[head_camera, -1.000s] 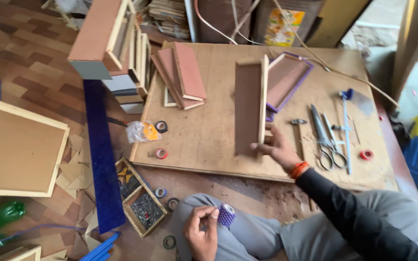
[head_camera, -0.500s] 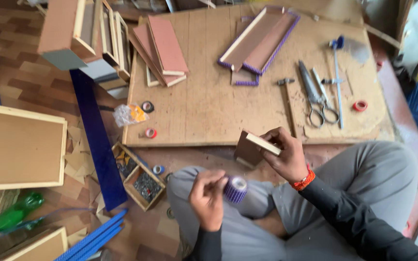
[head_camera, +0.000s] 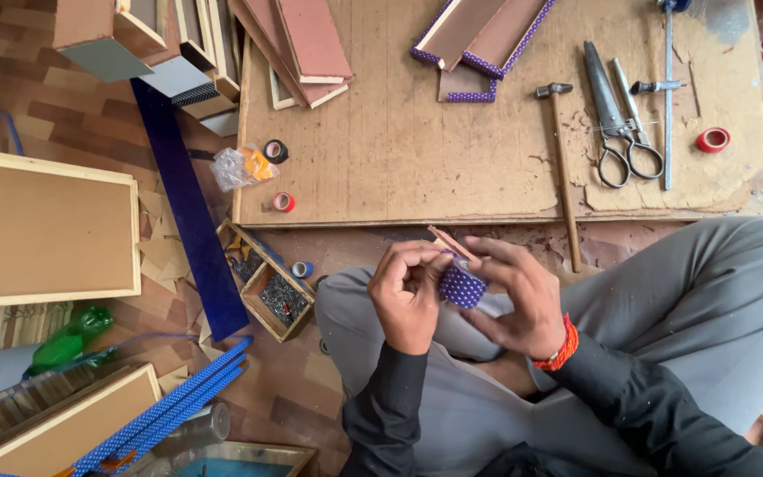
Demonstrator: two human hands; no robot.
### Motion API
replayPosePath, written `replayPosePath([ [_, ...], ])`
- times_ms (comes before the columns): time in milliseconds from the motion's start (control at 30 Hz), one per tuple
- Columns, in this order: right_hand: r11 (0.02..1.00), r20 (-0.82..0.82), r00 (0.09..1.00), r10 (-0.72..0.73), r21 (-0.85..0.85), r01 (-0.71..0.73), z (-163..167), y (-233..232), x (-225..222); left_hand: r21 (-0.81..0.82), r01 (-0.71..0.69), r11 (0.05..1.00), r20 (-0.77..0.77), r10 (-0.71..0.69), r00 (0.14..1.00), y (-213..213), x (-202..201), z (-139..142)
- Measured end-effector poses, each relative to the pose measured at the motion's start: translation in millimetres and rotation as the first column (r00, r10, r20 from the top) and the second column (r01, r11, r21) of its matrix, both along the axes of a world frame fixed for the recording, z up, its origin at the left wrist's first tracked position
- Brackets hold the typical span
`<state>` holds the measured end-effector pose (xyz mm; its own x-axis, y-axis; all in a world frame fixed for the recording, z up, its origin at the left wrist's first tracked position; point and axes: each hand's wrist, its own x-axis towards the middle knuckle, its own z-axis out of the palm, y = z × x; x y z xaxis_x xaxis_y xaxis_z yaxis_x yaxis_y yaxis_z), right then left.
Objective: The person wraps a purple polka-dotted ribbon around the edges of rectangular boards. They align the ribbon along the edges, fold it at corners, and secure it with tape. The person handles multiple boards one at a time, placing finished pieces on the table.
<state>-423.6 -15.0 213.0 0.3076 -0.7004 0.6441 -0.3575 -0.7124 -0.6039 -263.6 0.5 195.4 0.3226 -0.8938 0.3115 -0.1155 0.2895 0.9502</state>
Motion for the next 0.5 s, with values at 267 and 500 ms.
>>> replayPosePath([
  [267, 0.986, -0.2, 0.965, -0.169, -0.042, 0.163, 32.3, 17.7, -12.8, -0.165, -0.075, 0.983, 0.512, 0.151, 0.846, -18.5, 6.6, 23.1],
  [500, 0.974, -0.354, 0.918, -0.178, 0.068, 0.215, 35.5, 26.6, -41.2, -0.225, -0.076, 0.971, 0.525, 0.187, 0.83, -17.5, -12.7, 20.7],
])
